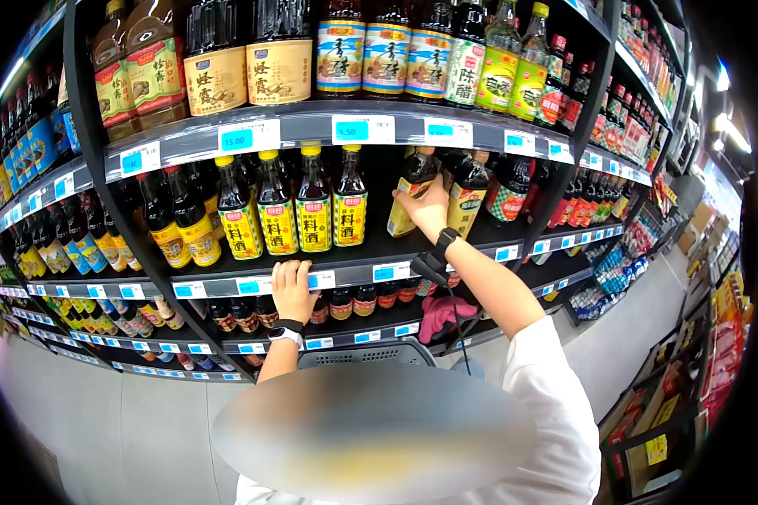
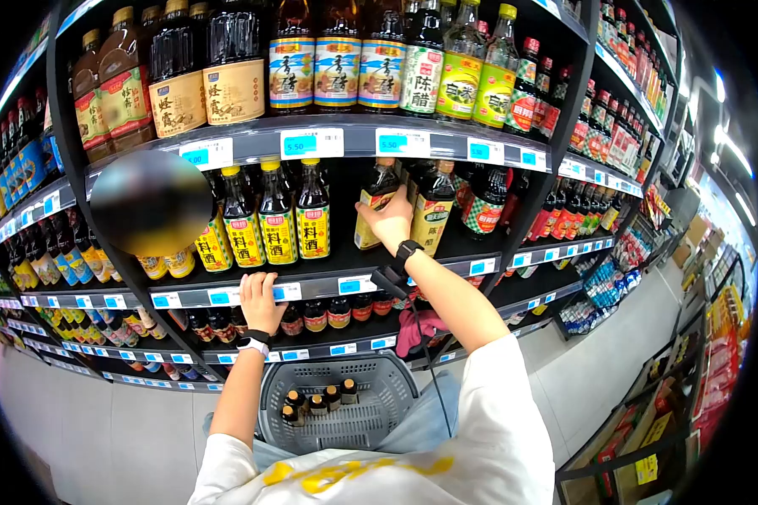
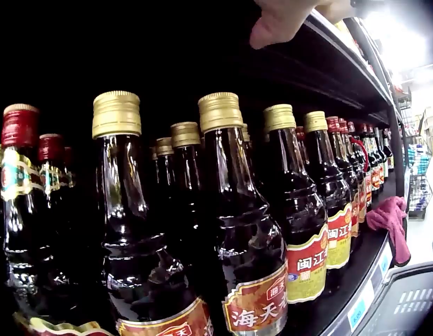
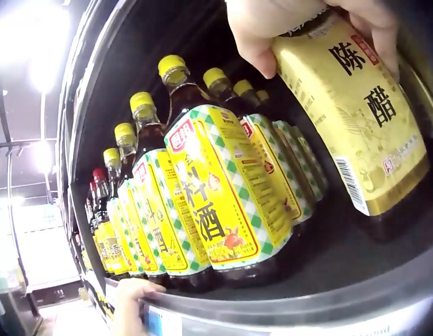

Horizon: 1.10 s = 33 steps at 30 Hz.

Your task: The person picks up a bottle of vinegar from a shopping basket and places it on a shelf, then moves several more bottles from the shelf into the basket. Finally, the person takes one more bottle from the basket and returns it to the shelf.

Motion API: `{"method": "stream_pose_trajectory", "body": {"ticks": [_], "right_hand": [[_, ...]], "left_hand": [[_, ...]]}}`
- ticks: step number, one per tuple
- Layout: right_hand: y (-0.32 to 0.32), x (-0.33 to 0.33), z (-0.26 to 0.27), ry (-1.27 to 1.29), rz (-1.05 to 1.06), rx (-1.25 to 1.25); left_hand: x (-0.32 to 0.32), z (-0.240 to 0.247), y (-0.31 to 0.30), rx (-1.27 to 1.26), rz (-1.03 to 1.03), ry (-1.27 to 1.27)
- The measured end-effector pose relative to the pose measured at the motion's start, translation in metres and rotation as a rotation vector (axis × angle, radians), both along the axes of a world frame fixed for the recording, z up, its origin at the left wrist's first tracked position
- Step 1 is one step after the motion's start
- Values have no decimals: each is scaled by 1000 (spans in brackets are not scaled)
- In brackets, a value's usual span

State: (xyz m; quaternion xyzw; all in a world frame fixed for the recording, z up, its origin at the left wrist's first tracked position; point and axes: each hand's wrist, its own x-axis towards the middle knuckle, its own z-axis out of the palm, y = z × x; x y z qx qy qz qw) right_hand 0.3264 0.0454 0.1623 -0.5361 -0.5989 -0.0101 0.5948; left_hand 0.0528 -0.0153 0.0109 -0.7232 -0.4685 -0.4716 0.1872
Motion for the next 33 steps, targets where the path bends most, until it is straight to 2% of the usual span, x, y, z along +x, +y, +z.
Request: {"method": "stream_pose_trajectory", "body": {"ticks": [8, 15, 20, 26, 33], "right_hand": [[24, 1, 1, -57, -104, -69], [39, -2, 0, -50, -85, -82], [48, -4, 0, -104, -164, -73], [47, -4, 1, -93, -157, -175], [56, 0, -12, -167, -195, -138]], "left_hand": [[4, -10, 11, 93, 78, -10], [8, -11, 14, 123, 95, -45], [9, -9, 12, 120, 90, -62], [8, -8, 10, 112, 77, -67], [11, -6, 5, 89, 42, -103]]}}
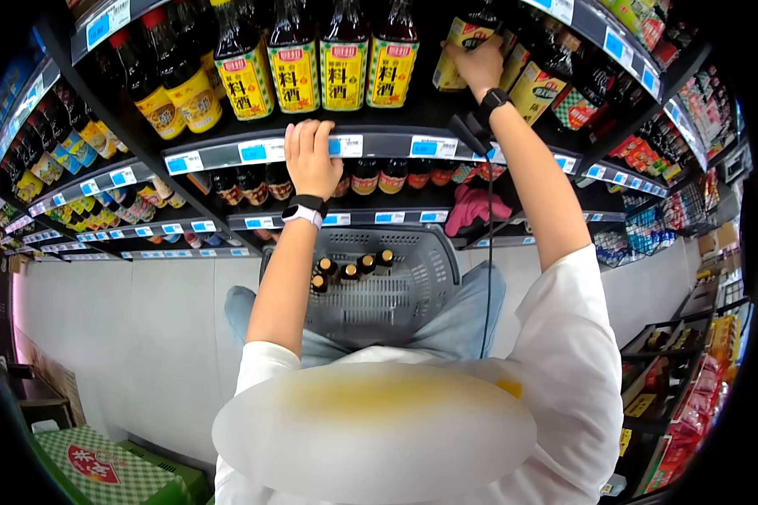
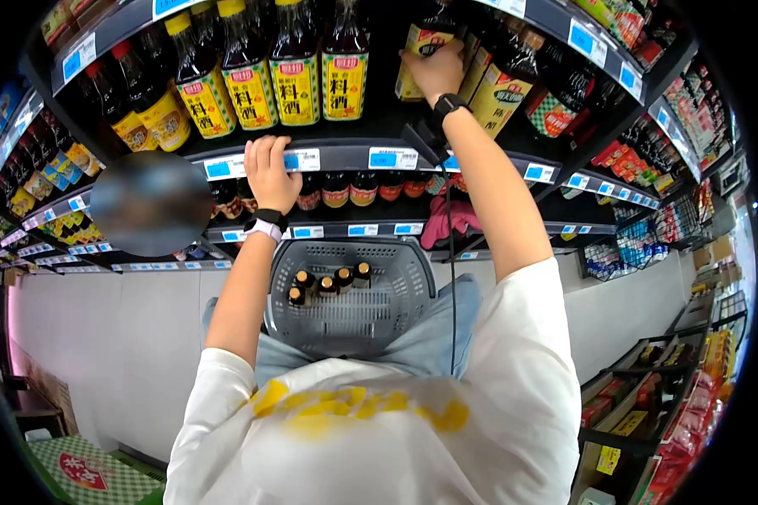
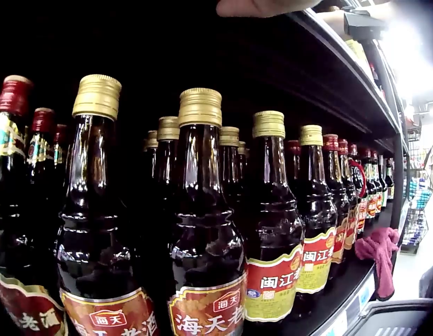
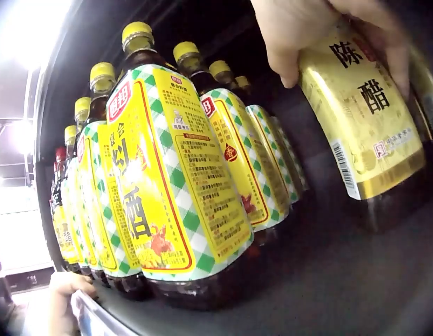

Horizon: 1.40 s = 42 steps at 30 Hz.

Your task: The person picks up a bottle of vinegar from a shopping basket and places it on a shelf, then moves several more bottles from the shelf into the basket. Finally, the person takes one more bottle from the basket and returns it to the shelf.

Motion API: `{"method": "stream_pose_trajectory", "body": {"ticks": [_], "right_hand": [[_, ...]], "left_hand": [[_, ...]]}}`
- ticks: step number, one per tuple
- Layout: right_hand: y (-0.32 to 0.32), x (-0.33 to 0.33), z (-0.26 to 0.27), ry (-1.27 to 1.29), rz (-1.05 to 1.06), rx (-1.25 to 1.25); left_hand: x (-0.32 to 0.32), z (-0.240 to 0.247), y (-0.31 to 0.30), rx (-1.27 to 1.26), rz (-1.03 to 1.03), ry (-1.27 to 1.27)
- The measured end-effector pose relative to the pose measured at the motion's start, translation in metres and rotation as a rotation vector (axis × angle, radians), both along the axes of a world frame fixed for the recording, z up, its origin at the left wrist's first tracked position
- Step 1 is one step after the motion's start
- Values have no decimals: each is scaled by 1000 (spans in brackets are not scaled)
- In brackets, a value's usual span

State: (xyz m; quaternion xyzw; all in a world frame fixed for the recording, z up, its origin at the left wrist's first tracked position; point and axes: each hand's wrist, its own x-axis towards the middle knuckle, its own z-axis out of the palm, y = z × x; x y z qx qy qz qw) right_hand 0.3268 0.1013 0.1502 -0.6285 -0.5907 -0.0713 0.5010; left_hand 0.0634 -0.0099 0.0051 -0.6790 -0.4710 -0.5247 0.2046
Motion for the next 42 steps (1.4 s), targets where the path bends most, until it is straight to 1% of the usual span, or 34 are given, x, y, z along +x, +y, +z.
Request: {"method": "stream_pose_trajectory", "body": {"ticks": [2, 4, 7, 8, 10, 12, 13, 14, 16, 17, 19, 20, 23, 29, 32, 34, 37, 42], "right_hand": [[0, 1, -4, 26, 49, -42], [-1, 1, -13, 57, 48, -114], [-3, -4, -46, 101, 72, -197], [-11, -9, -61, 201, 124, -229], [-44, -20, -82, 176, 248, -147], [-85, -29, -80, -78, 318, 3], [-93, -28, -84, -175, 398, 148], [-97, -26, -90, -228, 415, 119], [-97, -22, -104, -362, 394, 283], [-95, -20, -110, -356, 395, 280], [-93, -17, -116, -440, 429, 443], [-92, -18, -120, -435, 432, 437], [-91, -31, -124, -324, 325, 469], [-90, -30, -124, -277, 352, 497], [-93, -29, -125, -279, 373, 479], [-93, -27, -125, -277, 385, 496], [-95, -23, -124, -264, 424, 496], [-100, -22, -122, -252, 432, 494]], "left_hand": [[0, 0, 0, 3, 1, 10], [0, 0, 0, -12, 1, 19], [-1, -1, 0, -31, 27, 51], [-1, -1, 0, -36, 35, 61], [-1, -4, 3, -30, 49, 71], [0, -6, 3, -29, 64, 79], [1, -6, 3, -21, 77, 75], [2, -5, 4, -10, 89, 73], [2, -5, 4, -24, 105, 91], [2, -5, 5, -25, 103, 88], [2, -5, 4, -42, 105, 84], [2, -5, 4, -44, 107, 84], [6, -2, 0, -35, 103, 72], [11, -3, 0, -26, 139, 52], [11, -2, -4, -22, 98, 42], [11, -2, -5, -31, 93, 71], [12, -1, -9, -39, 84, 52], [12, 3, -13, -56, 74, 54]]}}
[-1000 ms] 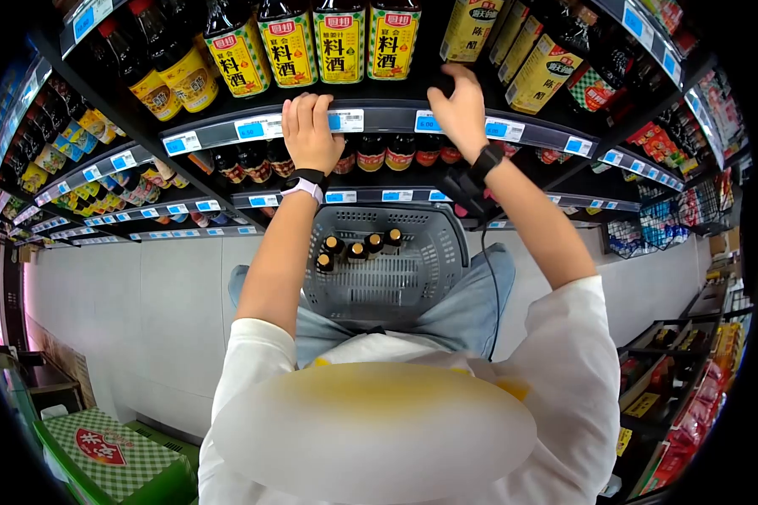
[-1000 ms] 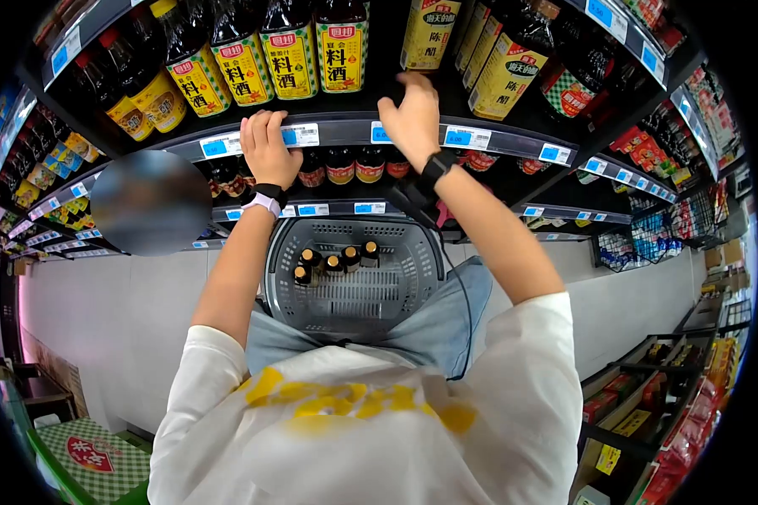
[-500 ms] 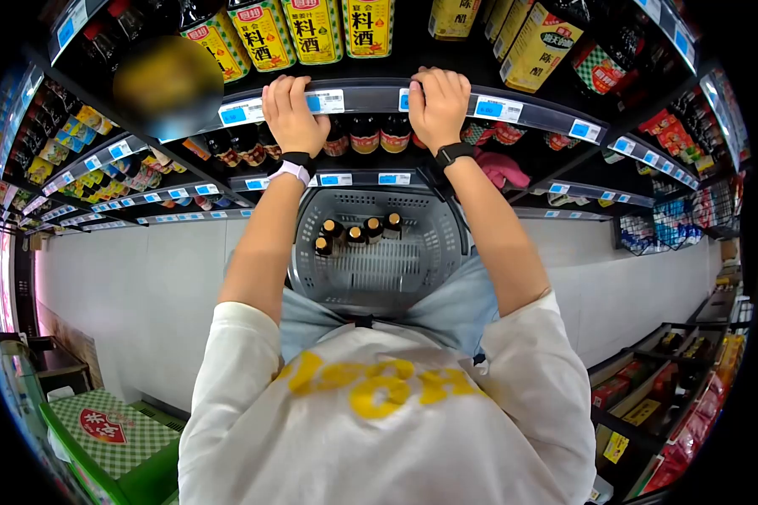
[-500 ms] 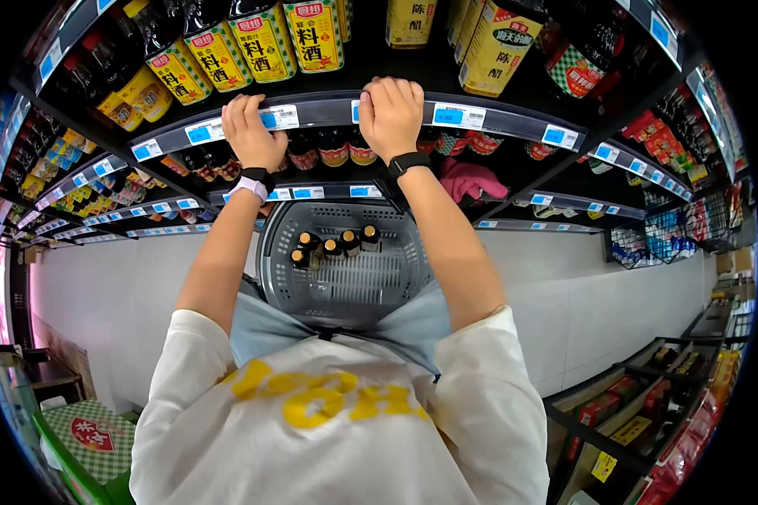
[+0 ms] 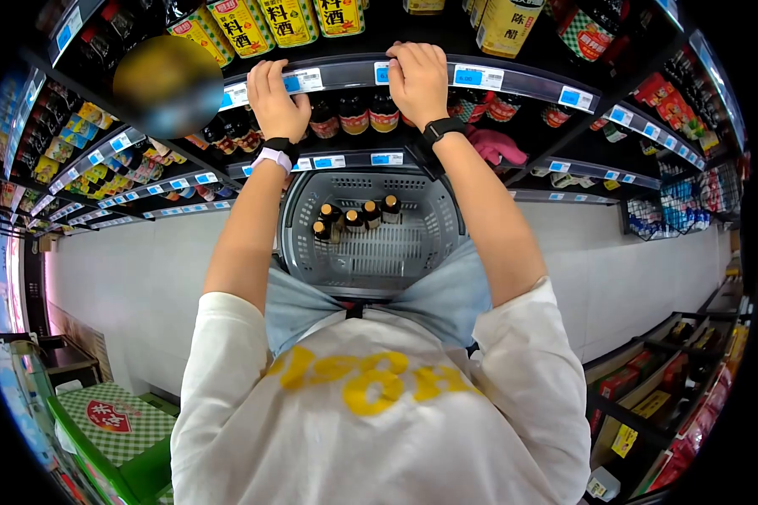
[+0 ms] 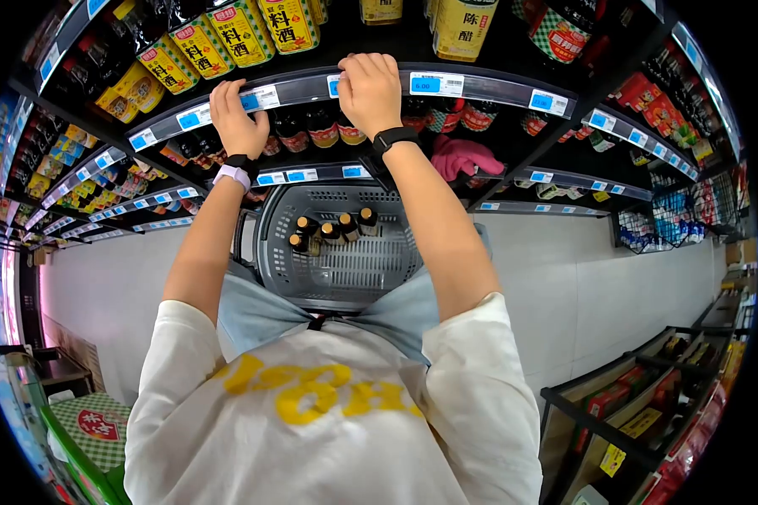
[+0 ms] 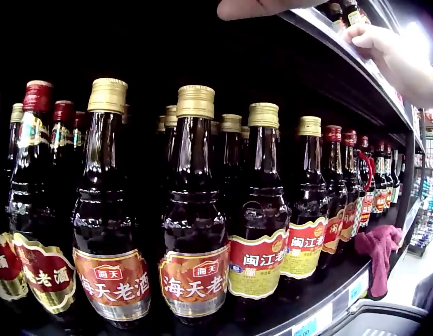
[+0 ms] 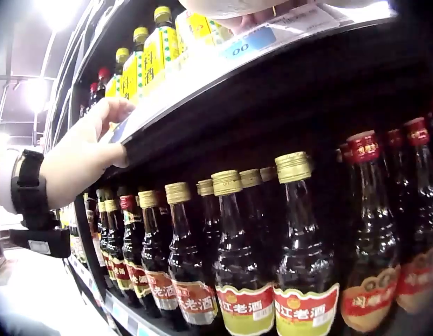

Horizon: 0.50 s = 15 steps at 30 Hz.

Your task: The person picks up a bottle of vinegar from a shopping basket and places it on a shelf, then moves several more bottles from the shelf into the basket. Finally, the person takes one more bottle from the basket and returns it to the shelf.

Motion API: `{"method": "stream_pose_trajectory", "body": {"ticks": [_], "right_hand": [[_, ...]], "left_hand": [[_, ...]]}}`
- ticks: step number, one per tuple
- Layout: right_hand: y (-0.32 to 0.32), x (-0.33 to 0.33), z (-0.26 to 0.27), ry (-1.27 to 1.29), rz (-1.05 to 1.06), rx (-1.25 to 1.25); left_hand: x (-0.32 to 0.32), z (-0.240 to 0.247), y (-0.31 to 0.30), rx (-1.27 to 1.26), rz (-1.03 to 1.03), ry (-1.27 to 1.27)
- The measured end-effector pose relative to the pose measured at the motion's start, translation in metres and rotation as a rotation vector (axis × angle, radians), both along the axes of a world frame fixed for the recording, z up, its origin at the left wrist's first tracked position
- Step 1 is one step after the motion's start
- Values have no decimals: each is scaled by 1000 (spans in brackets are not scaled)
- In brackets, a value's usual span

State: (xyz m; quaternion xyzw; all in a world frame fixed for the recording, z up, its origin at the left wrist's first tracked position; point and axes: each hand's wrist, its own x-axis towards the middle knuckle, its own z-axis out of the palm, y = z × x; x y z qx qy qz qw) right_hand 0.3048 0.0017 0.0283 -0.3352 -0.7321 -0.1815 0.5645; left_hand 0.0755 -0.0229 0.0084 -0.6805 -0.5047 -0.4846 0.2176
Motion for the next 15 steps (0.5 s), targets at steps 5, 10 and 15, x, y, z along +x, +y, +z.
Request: {"method": "stream_pose_trajectory", "body": {"ticks": [5, 10, 15], "right_hand": [[-1, 2, 0, -20, 10, -46], [-8, 1, 7, -2, 30, -68], [-10, 0, 7, 9, 18, -86]], "left_hand": [[1, 2, -4, -14, 7, 7], [4, 6, -7, -30, 6, -37], [3, 3, -8, -72, 44, -20]]}}
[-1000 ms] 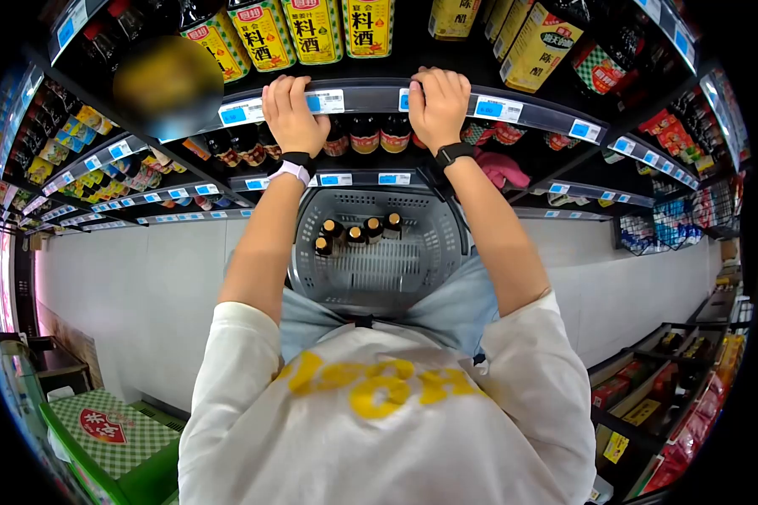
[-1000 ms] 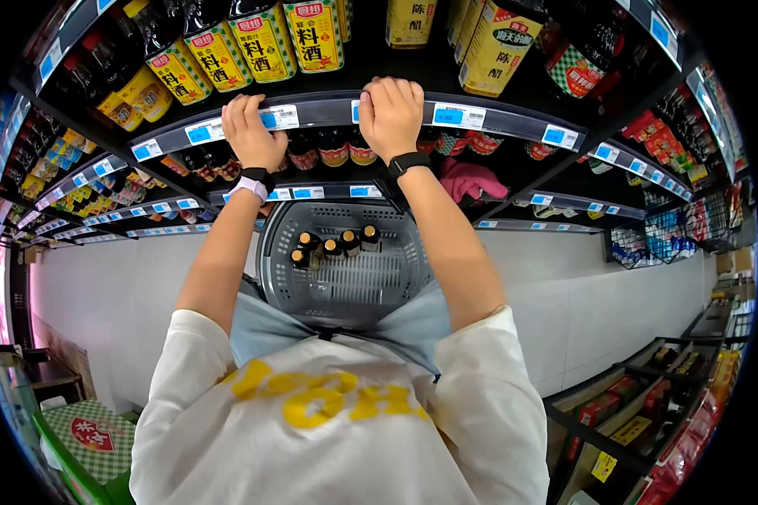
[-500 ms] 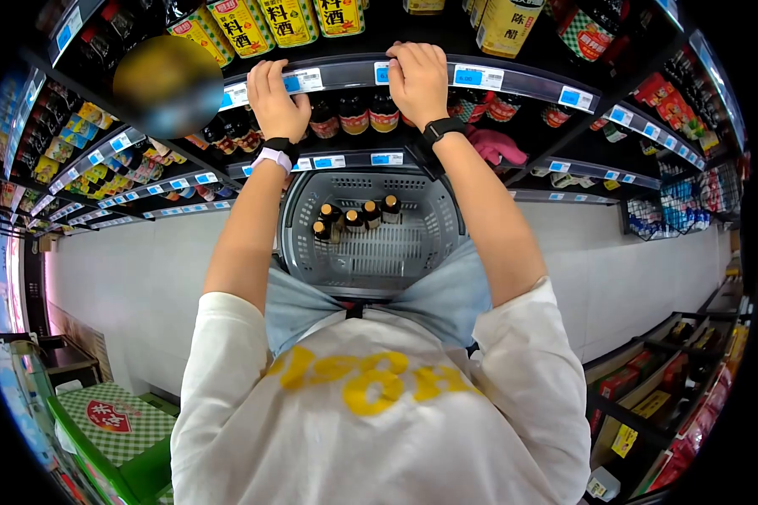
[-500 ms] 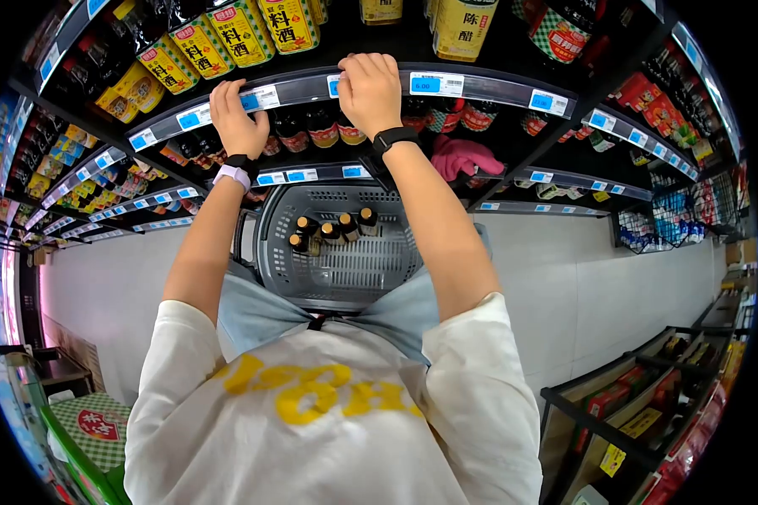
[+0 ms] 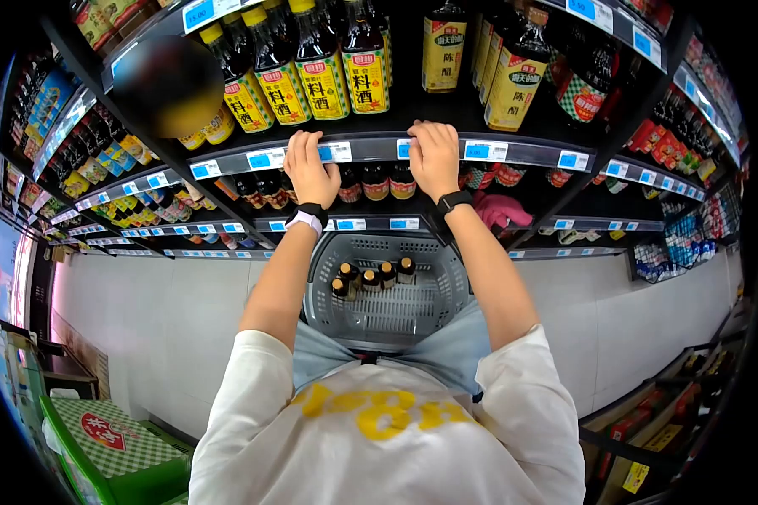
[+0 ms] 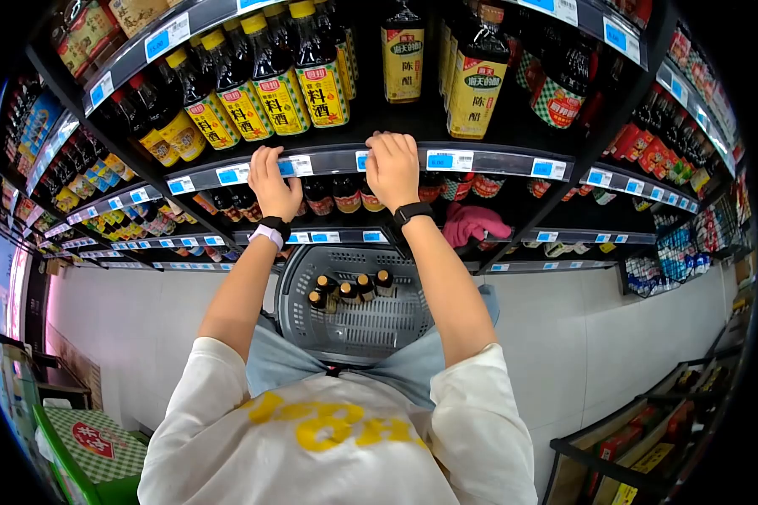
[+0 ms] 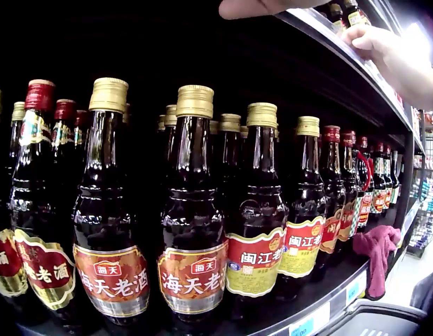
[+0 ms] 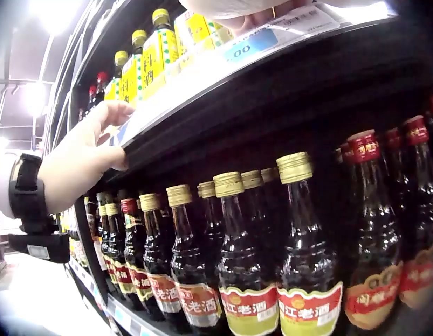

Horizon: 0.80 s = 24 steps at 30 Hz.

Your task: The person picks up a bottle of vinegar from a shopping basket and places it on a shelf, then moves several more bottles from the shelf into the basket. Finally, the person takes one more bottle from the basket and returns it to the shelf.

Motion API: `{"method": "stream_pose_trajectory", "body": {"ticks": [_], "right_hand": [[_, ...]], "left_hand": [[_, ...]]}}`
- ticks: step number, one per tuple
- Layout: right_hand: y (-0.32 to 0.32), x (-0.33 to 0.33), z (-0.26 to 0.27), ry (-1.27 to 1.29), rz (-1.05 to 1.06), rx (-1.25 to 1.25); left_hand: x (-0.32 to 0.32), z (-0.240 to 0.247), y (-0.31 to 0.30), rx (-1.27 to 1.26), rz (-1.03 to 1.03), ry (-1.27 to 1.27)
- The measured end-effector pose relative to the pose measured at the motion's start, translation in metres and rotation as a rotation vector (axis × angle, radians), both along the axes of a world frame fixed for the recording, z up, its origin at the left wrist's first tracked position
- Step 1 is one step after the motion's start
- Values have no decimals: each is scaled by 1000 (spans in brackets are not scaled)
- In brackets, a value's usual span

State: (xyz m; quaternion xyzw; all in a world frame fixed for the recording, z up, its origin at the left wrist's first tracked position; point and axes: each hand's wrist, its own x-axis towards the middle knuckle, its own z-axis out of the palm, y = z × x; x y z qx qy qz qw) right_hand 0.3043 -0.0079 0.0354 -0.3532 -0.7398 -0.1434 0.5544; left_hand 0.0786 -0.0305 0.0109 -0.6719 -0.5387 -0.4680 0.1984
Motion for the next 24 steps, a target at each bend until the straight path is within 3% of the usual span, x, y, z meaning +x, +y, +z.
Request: {"method": "stream_pose_trajectory", "body": {"ticks": [24], "right_hand": [[-2, -2, 3, -20, -18, -2]], "left_hand": [[-1, -1, -2, -10, -21, -38]]}}
